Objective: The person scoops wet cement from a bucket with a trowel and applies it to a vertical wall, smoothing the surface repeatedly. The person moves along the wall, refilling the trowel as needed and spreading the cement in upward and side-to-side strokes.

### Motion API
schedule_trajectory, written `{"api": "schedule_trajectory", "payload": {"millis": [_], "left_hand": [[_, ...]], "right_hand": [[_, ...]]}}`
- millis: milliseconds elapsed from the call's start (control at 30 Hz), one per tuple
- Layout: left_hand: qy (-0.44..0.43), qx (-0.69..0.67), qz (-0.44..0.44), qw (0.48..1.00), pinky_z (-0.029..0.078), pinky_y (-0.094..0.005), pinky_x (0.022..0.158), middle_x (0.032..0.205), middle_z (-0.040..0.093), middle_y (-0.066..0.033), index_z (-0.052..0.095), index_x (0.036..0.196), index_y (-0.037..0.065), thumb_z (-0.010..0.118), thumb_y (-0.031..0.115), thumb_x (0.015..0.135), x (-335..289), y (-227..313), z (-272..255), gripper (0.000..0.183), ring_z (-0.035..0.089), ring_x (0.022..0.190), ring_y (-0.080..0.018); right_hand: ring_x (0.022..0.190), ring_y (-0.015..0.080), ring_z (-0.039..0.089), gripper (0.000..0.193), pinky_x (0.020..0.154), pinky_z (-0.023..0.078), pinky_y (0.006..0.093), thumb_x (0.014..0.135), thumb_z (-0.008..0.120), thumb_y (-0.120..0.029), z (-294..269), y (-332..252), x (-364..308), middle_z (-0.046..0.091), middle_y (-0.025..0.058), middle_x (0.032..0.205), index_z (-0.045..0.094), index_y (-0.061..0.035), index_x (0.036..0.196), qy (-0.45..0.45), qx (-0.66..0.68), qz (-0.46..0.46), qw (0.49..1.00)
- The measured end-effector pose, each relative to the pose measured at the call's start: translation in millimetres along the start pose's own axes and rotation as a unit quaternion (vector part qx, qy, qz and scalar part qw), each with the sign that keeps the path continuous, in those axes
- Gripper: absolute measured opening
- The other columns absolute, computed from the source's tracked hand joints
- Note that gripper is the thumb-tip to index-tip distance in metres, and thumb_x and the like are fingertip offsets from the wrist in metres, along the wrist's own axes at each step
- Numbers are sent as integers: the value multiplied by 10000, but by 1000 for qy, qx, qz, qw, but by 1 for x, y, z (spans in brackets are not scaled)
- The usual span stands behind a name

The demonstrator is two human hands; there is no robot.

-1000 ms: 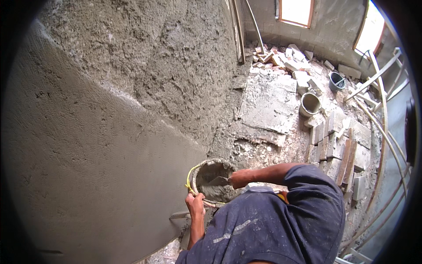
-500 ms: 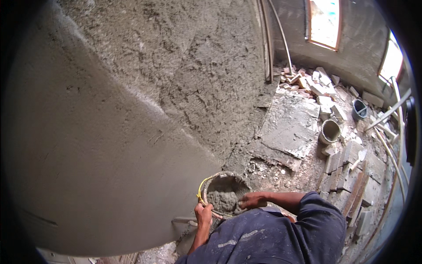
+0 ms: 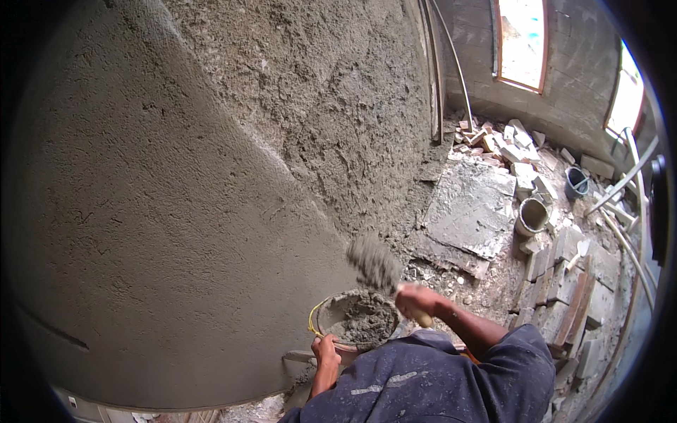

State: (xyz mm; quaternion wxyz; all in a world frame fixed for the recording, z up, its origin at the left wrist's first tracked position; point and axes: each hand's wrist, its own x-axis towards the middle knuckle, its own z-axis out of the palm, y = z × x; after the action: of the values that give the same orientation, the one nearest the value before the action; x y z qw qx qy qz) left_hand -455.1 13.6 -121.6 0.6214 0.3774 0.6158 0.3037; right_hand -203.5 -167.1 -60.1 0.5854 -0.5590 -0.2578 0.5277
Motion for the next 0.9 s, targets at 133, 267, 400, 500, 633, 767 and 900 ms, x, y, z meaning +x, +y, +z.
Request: {"api": "schedule_trajectory", "payload": {"millis": [133, 267, 400, 500, 633, 767, 900], "left_hand": [[-18, -7, -51, 999, 429, -363, 488, 668, 474, -75, 452, 742, 17, 546, -10, 633, 1, 9, -33, 146, 503, 567, -219], [-30, -4, -32, 999, 407, -340, 407, 671, 465, -53, 454, 764, 30, 547, -18, 632, 17, 3, -77, 169, 493, 504, -194], [1, 8, -32, 999, 467, -366, 450, 692, 473, -63, 448, 752, 26, 539, -41, 617, -5, 29, -106, 176, 523, 520, -209], [46, 10, -13, 999, 468, -361, 445, 695, 480, -69, 443, 732, 26, 536, -45, 615, -1, 31, -132, 165, 517, 501, -212], [20, 13, 16, 1000, 469, -362, 445, 704, 490, -84, 447, 710, 24, 532, -48, 615, 27, 34, -153, 146, 522, 510, -226], [59, 15, 2, 998, 456, -357, 475, 711, 508, -104, 489, 799, -38, 523, -15, 654, 19, 29, -185, 151, 556, 572, -235], [71, 8, 16, 997, 465, -375, 540, 736, 510, -113, 497, 795, -27, 547, -8, 603, 23, 28, -183, 199, 557, 647, -241]], "right_hand": [[512, 153, 530, 328, 430, 430, 275, 870, 502, -370, -1, -69, 18, 530, 60, 621, 508, -44, 840, 177, 181, -223, 941], [533, 141, 510, 235, 473, 437, 284, 843, 549, -233, 1, -156, 33, 511, 56, 658, 483, -17, 908, 446, 131, -403, 789], [660, 144, 486, 284, 589, 421, 278, 812, 606, -192, -26, -196, 79, 502, 44, 810, 496, -21, 1011, 653, 120, -527, 531], [598, 217, 524, 320, 534, 445, 313, 842, 591, -177, -11, -200, 143, 551, 85, 783, 485, 11, 1078, 785, -12, -506, 357], [620, 351, 584, 323, 551, 479, 429, 900, 464, -235, 31, -159, 288, 607, 206, 793, 505, 9, 1107, 697, -148, -253, 655], [669, 352, 596, 249, 595, 467, 435, 819, 567, -169, 221, -75, 259, 605, 196, 764, 543, -49, 1036, 388, -169, -451, 786], [746, 376, 598, 337, 647, 460, 439, 805, 575, -198, 245, 15, 143, 589, 205, 790, 492, -41, 1091, 196, -153, -292, 923]]}}
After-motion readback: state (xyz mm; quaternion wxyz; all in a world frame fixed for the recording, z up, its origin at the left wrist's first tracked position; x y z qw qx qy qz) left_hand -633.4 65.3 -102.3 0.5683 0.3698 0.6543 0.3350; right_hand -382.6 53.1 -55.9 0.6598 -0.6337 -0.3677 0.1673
